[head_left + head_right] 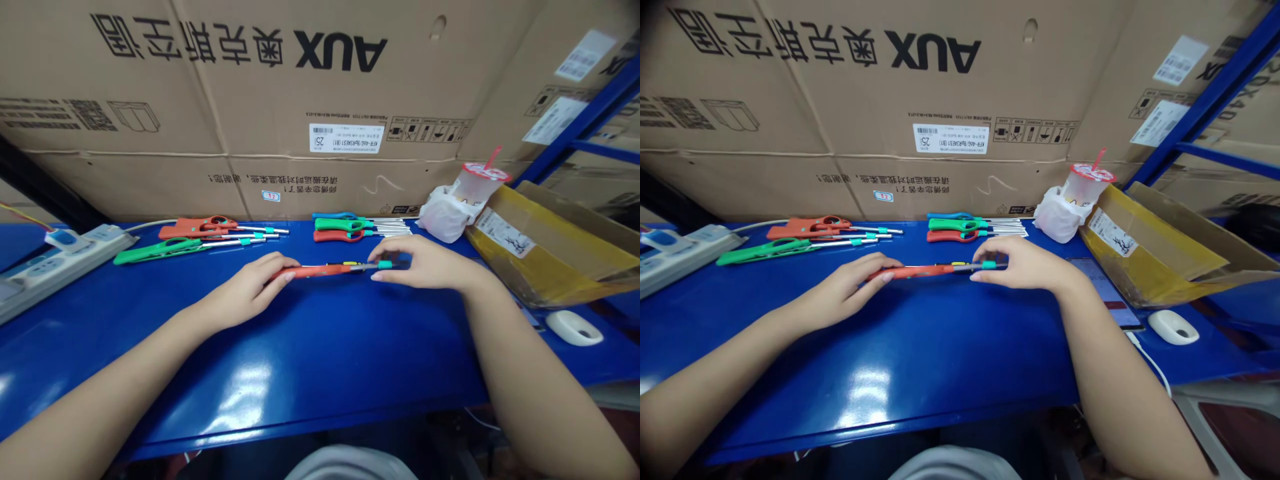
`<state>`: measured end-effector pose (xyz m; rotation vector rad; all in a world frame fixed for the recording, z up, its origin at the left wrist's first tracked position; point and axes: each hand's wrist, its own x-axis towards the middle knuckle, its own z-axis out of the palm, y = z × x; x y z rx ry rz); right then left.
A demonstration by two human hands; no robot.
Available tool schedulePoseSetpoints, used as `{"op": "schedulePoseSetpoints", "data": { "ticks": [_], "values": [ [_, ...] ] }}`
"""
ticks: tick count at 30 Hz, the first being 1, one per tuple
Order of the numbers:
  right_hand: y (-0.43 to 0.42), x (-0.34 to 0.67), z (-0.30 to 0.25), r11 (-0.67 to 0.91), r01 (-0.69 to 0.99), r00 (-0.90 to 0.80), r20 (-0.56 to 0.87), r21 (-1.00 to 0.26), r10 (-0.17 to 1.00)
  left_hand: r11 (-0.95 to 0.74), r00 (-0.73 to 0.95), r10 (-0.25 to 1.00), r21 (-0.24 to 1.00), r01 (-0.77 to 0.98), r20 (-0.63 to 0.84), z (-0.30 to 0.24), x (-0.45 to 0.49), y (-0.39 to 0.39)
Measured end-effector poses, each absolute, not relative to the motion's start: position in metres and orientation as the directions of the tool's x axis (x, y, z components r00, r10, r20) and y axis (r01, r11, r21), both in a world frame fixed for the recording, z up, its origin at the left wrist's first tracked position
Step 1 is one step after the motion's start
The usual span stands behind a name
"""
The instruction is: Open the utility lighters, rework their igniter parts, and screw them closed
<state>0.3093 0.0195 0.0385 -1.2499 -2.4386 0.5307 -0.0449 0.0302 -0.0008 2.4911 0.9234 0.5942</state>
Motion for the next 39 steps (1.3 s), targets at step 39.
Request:
{"op": "schedulePoseSetpoints", "data": {
  "ticks": [39],
  "values": [
    [0.006, 0.262, 0.005, 0.662, 0.646, -0.644, 0.195, -0.380, 0.740, -0.415, 0.470, 0.858, 0.820, 0.394, 0.208, -0.021, -0.025, 0.018]
  ]
}}
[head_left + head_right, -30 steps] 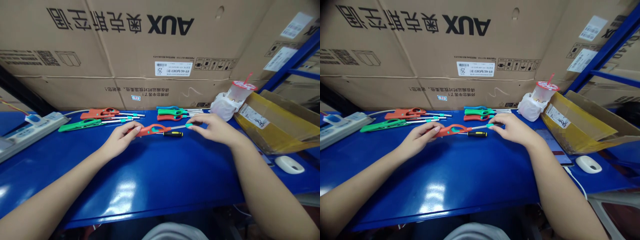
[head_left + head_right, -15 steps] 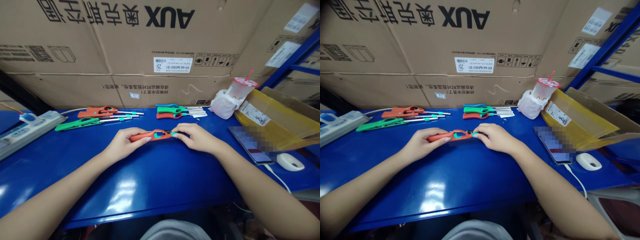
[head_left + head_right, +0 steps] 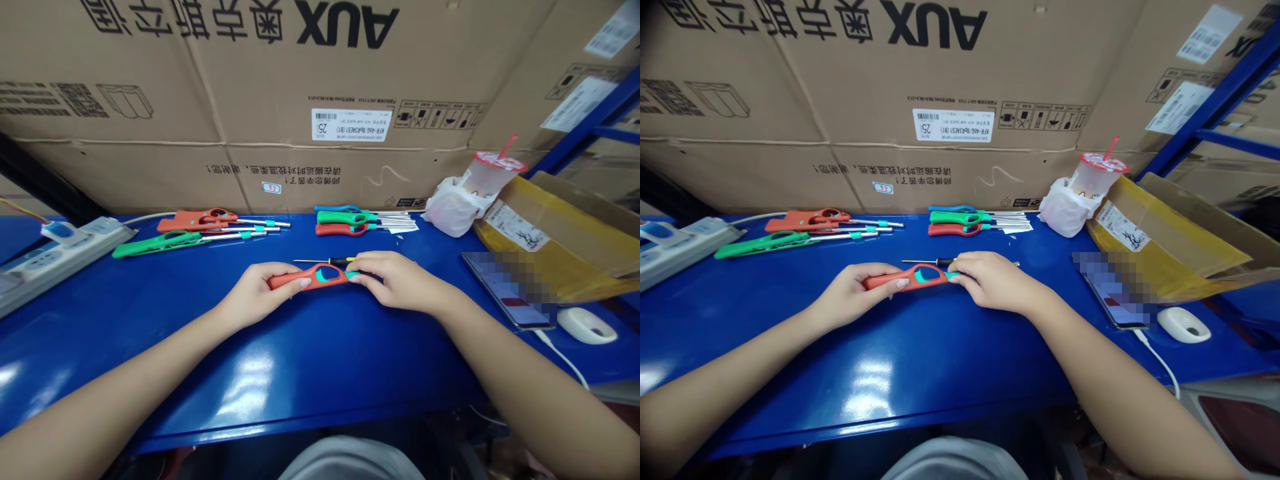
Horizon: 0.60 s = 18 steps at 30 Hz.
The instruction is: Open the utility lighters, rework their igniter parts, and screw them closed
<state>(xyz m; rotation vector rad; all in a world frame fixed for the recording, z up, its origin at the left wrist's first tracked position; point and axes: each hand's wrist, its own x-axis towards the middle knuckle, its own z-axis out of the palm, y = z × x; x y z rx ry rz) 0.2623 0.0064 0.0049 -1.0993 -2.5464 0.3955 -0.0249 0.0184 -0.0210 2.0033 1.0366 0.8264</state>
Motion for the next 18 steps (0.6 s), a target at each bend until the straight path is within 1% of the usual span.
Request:
{"op": "schedulePoseSetpoints", "data": {
  "ticks": [5, 8, 11, 14, 18],
  "values": [
    [0.007, 0.261, 0.005, 0.650, 0.585, -0.655, 0.191, -0.485, 0.731, -0.569, 0.536, 0.779, 0.728, 0.384, 0.326, -0.019, -0.027, 0.016],
    [0.005, 0.258, 0.005, 0.643, 0.562, -0.647, 0.208, -0.520, 0.733, -0.601, 0.543, 0.762, 0.699, 0.388, 0.353, -0.017, -0.027, 0.015],
    [0.003, 0.256, 0.003, 0.652, 0.568, -0.628, 0.247, -0.502, 0.738, -0.573, 0.511, 0.789, 0.712, 0.407, 0.342, -0.017, -0.026, 0.014],
    [0.003, 0.255, -0.003, 0.677, 0.576, -0.626, 0.285, -0.458, 0.725, -0.505, 0.474, 0.831, 0.750, 0.427, 0.291, -0.019, -0.025, 0.015],
    [0.007, 0.255, -0.011, 0.699, 0.581, -0.639, 0.298, -0.417, 0.709, -0.456, 0.466, 0.850, 0.784, 0.421, 0.244, -0.023, -0.026, 0.018]
  ]
}}
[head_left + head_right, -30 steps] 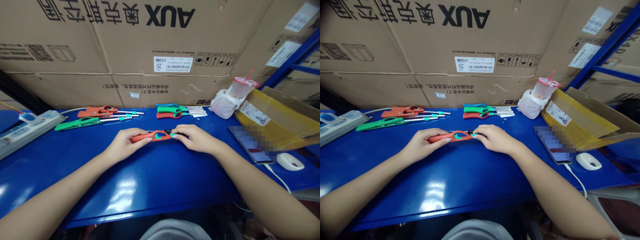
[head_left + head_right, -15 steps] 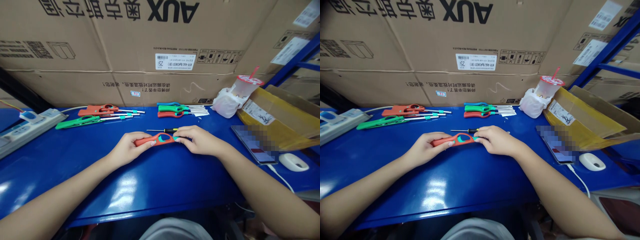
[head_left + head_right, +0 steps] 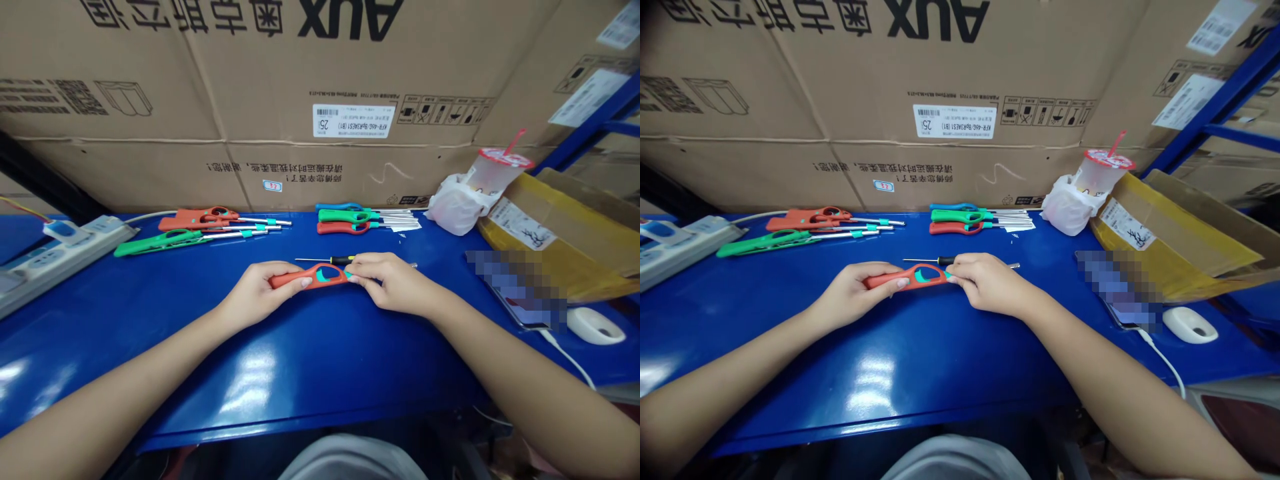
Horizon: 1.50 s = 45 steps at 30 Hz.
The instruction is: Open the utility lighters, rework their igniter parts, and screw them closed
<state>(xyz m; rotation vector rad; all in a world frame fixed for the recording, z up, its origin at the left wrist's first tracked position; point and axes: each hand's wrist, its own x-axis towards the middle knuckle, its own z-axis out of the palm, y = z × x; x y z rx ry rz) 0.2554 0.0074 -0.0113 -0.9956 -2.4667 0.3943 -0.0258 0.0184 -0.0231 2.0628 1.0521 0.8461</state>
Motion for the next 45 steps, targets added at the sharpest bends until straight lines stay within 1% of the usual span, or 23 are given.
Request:
{"op": "schedulePoseSetpoints", "data": {
  "ticks": [5, 9, 12, 15, 18, 22, 24, 27, 31, 33, 37, 39, 40, 43, 44, 45],
  "values": [
    [0.009, 0.255, -0.011, 0.705, 0.586, -0.643, 0.300, -0.399, 0.705, -0.489, 0.473, 0.837, 0.762, 0.424, 0.274, -0.024, -0.028, 0.022],
    [0.006, 0.263, 0.007, 0.691, 0.628, -0.640, 0.268, -0.359, 0.720, -0.553, 0.478, 0.810, 0.715, 0.429, 0.340, -0.019, -0.030, 0.025],
    [0.008, 0.279, 0.024, 0.665, 0.700, -0.575, 0.348, -0.260, 0.741, -0.555, 0.440, 0.819, 0.701, 0.447, 0.368, -0.015, -0.033, 0.029],
    [0.012, 0.295, 0.034, 0.621, 0.747, -0.516, 0.383, -0.236, 0.766, -0.534, 0.406, 0.838, 0.704, 0.468, 0.365, -0.014, -0.036, 0.032],
    [0.015, 0.299, 0.033, 0.642, 0.726, -0.565, 0.320, -0.246, 0.761, -0.541, 0.421, 0.832, 0.701, 0.465, 0.362, -0.016, -0.037, 0.033],
    [0.013, 0.278, 0.017, 0.708, 0.657, -0.667, 0.238, -0.259, 0.706, -0.581, 0.479, 0.795, 0.693, 0.426, 0.372, -0.020, -0.033, 0.030],
    [0.010, 0.265, 0.008, 0.709, 0.650, -0.673, 0.226, -0.274, 0.704, -0.603, 0.520, 0.770, 0.689, 0.403, 0.369, -0.021, -0.031, 0.027],
    [0.005, 0.250, -0.002, 0.679, 0.667, -0.648, 0.211, -0.307, 0.731, -0.628, 0.570, 0.739, 0.675, 0.387, 0.360, -0.023, -0.029, 0.023],
    [0.004, 0.246, -0.005, 0.671, 0.659, -0.643, 0.206, -0.340, 0.737, -0.634, 0.579, 0.734, 0.665, 0.395, 0.356, -0.024, -0.029, 0.021],
    [0.005, 0.248, -0.004, 0.684, 0.658, -0.649, 0.225, -0.314, 0.727, -0.627, 0.593, 0.732, 0.670, 0.397, 0.334, -0.022, -0.029, 0.022],
    [0.008, 0.253, -0.003, 0.711, 0.662, -0.642, 0.310, -0.235, 0.701, -0.625, 0.681, 0.695, 0.662, 0.414, 0.231, -0.016, -0.030, 0.026],
    [0.010, 0.254, -0.005, 0.688, 0.686, -0.592, 0.366, -0.237, 0.718, -0.638, 0.695, 0.686, 0.637, 0.433, 0.215, -0.012, -0.032, 0.033],
    [0.011, 0.254, -0.006, 0.657, 0.714, -0.540, 0.407, -0.242, 0.737, -0.649, 0.692, 0.687, 0.618, 0.444, 0.224, -0.011, -0.032, 0.038],
    [0.011, 0.249, -0.008, 0.515, 0.807, -0.286, 0.571, -0.290, 0.770, -0.696, 0.649, 0.691, 0.532, 0.482, 0.317, -0.005, -0.028, 0.061],
    [0.010, 0.246, -0.010, 0.487, 0.812, -0.224, 0.598, -0.323, 0.770, -0.711, 0.630, 0.690, 0.497, 0.498, 0.355, -0.003, -0.025, 0.071],
    [0.010, 0.244, -0.011, 0.480, 0.803, -0.197, 0.603, -0.353, 0.773, -0.719, 0.614, 0.689, 0.470, 0.512, 0.386, 0.000, -0.019, 0.081]
  ]
}}
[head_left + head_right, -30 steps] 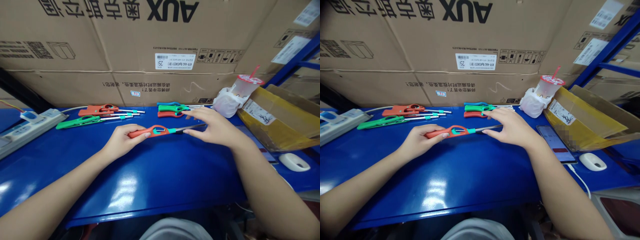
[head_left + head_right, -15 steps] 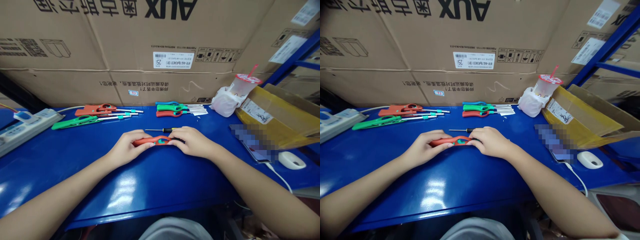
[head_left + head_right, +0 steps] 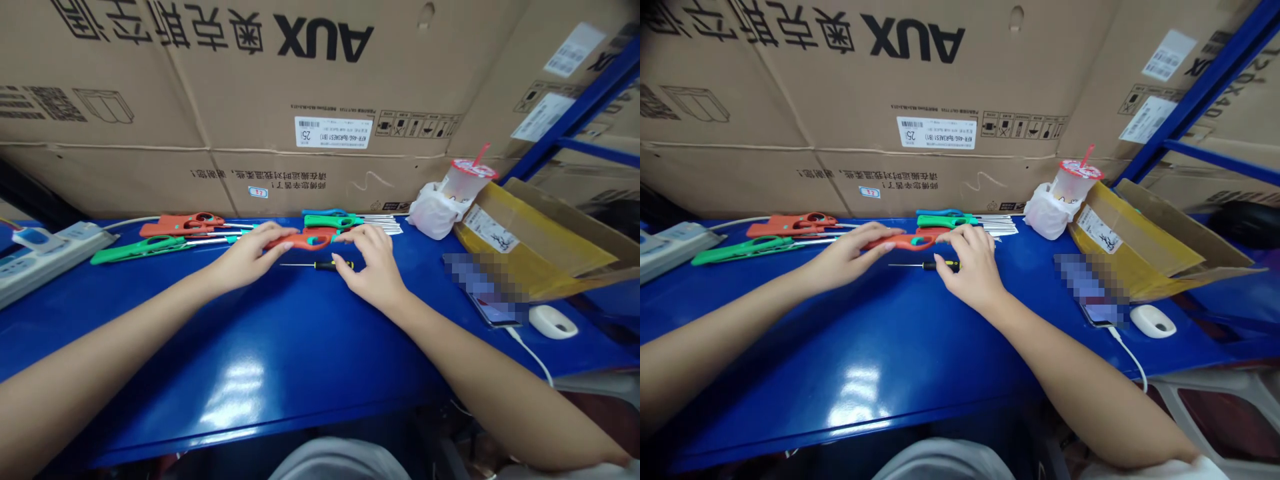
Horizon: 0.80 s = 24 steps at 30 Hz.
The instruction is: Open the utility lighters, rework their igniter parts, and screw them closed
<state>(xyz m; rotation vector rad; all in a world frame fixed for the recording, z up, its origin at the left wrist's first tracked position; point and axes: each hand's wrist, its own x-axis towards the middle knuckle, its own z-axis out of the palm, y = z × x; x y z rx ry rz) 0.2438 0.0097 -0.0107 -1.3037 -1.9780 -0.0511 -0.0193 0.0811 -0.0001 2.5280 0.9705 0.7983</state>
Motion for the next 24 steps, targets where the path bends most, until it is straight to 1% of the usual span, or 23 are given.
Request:
{"op": "schedulePoseSetpoints", "data": {
  "ticks": [2, 5, 9, 12, 16, 20, 24],
  "values": [
    [0.009, 0.239, -0.014, 0.506, 0.770, -0.237, 0.561, -0.390, 0.793, -0.736, 0.602, 0.676, 0.438, 0.517, 0.425, 0.005, -0.005, 0.102],
    [0.009, 0.235, -0.024, 0.542, 0.748, -0.346, 0.471, -0.383, 0.811, -0.750, 0.605, 0.662, 0.401, 0.526, 0.443, 0.009, 0.025, 0.131],
    [0.014, 0.237, -0.037, 0.538, 0.750, -0.419, 0.353, -0.385, 0.837, -0.731, 0.590, 0.682, 0.363, 0.578, 0.433, 0.003, 0.060, 0.162],
    [0.017, 0.241, -0.040, 0.513, 0.763, -0.425, 0.294, -0.393, 0.856, -0.701, 0.566, 0.710, 0.339, 0.627, 0.419, -0.005, 0.075, 0.180],
    [0.018, 0.243, -0.037, 0.487, 0.781, -0.417, 0.252, -0.392, 0.873, -0.682, 0.569, 0.725, 0.293, 0.670, 0.388, -0.013, 0.080, 0.191],
    [0.016, 0.241, -0.034, 0.473, 0.792, -0.413, 0.232, -0.386, 0.881, -0.679, 0.573, 0.724, 0.247, 0.692, 0.384, -0.018, 0.078, 0.189],
    [0.016, 0.241, -0.032, 0.469, 0.802, -0.415, 0.219, -0.370, 0.883, -0.680, 0.569, 0.720, 0.241, 0.692, 0.398, -0.016, 0.077, 0.178]
  ]
}}
